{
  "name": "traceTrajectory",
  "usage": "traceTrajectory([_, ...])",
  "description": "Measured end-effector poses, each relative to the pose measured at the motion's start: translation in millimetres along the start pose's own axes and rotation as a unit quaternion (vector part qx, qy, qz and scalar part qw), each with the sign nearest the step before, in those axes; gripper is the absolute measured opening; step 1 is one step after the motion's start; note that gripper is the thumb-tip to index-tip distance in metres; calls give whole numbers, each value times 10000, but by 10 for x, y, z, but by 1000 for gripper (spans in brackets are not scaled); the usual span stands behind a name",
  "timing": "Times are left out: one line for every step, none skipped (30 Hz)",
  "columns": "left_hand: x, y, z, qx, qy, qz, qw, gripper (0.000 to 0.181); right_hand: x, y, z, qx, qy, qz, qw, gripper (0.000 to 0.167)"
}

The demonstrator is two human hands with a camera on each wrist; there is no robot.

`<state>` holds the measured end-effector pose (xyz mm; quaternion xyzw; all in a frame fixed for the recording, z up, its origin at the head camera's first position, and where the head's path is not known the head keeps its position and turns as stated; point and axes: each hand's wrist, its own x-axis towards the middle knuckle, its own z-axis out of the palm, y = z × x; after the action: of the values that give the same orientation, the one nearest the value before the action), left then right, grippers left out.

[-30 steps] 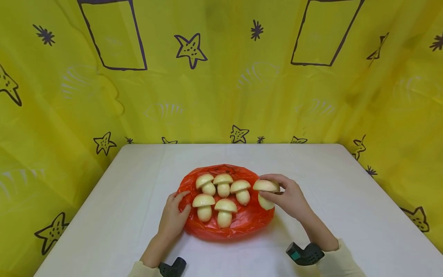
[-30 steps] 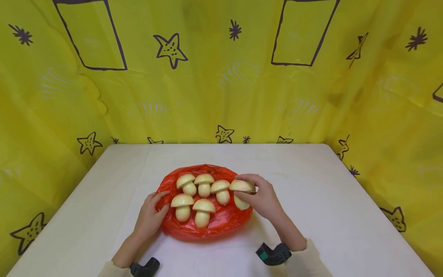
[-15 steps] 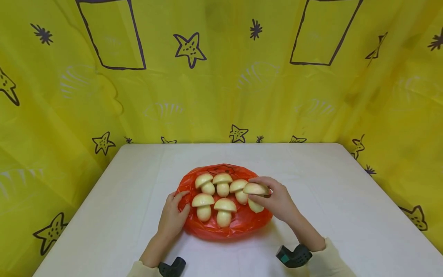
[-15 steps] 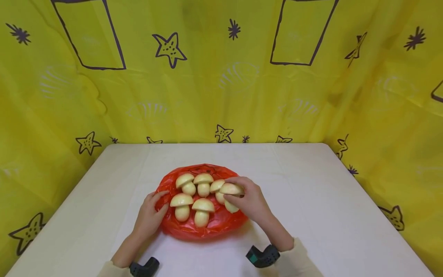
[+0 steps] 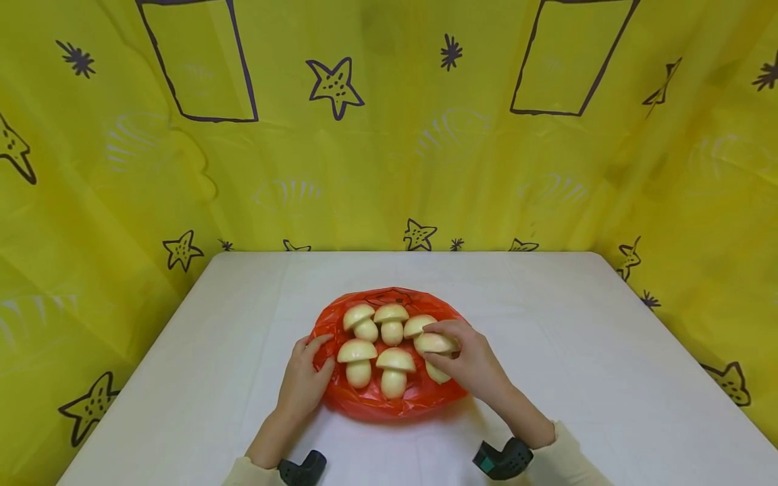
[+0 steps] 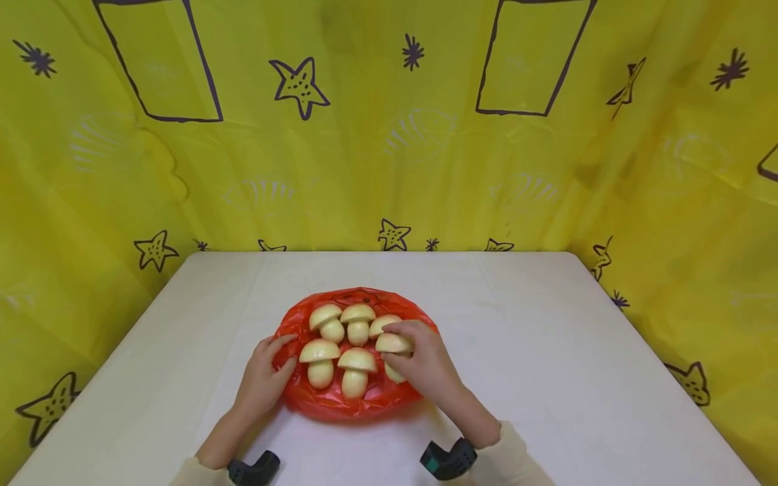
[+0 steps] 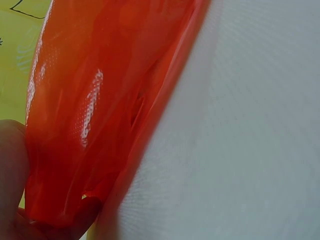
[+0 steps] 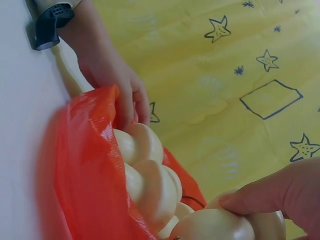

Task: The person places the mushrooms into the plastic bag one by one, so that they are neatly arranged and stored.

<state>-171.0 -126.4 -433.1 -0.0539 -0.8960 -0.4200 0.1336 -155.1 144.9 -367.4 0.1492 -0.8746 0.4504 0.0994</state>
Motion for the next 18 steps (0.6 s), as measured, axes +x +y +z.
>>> traceTrajectory([0, -3, 1, 0, 1, 0, 10000, 35, -1, 0, 10, -74, 1, -17, 10000, 33])
traceTrajectory([0, -5, 3, -2, 0, 6, 10000, 35, -4, 2, 21, -150, 2, -17, 9999, 33])
traceTrajectory([0, -7, 4, -8, 6, 19, 10000, 35, -5, 4, 32, -210, 8, -27, 9998, 33])
traceTrajectory([-1, -9, 4, -13, 18, 32, 10000, 35, -5, 5, 43, -265, 17, -49, 9996, 33])
traceTrajectory([-2, -11, 5, -14, 30, 48, 10000, 35, -5, 7, 53, -296, 23, -66, 9995, 33])
traceTrajectory([-3, -13, 6, -16, 53, 69, 10000, 35, -6, 10, 64, -335, 32, -69, 9994, 33])
traceTrajectory([-3, -15, 8, -30, 88, 92, 9999, 35, -7, 13, 75, -361, 49, -87, 9993, 33])
traceTrajectory([-2, -16, 10, -41, 121, 115, 9999, 35, -8, 15, 86, -386, 62, -81, 9992, 33])
traceTrajectory([-2, -16, 12, -51, 154, 132, 9998, 35, -12, 13, 95, -399, 78, -89, 9991, 33])
traceTrajectory([-2, -16, 14, -57, 186, 146, 9997, 35, -14, 13, 105, -403, 93, -90, 9991, 32])
traceTrajectory([-1, -16, 17, -62, 211, 158, 9996, 35, -19, 12, 115, -396, 108, -77, 9991, 32])
traceTrajectory([1, -16, 19, -73, 234, 166, 9996, 35, -22, 11, 124, -394, 122, -78, 9991, 32])
traceTrajectory([2, -16, 21, -81, 247, 167, 9995, 35, -26, 10, 133, -406, 135, -74, 9991, 32])
traceTrajectory([1, -15, 21, -78, 245, 161, 9995, 34, -32, 6, 142, -421, 141, -56, 9990, 31])
traceTrajectory([0, -14, 20, -82, 242, 155, 9996, 35, -37, 5, 152, -440, 150, -28, 9989, 31])
traceTrajectory([-1, -13, 20, -83, 237, 147, 9996, 35, -42, 6, 163, -474, 153, 14, 9988, 32])
traceTrajectory([-2, -12, 19, -83, 233, 140, 9996, 35, -48, 5, 173, -526, 145, 57, 9985, 32])
traceTrajectory([-4, -12, 18, -85, 230, 136, 9996, 35, -54, 3, 182, -584, 124, 88, 9982, 32])
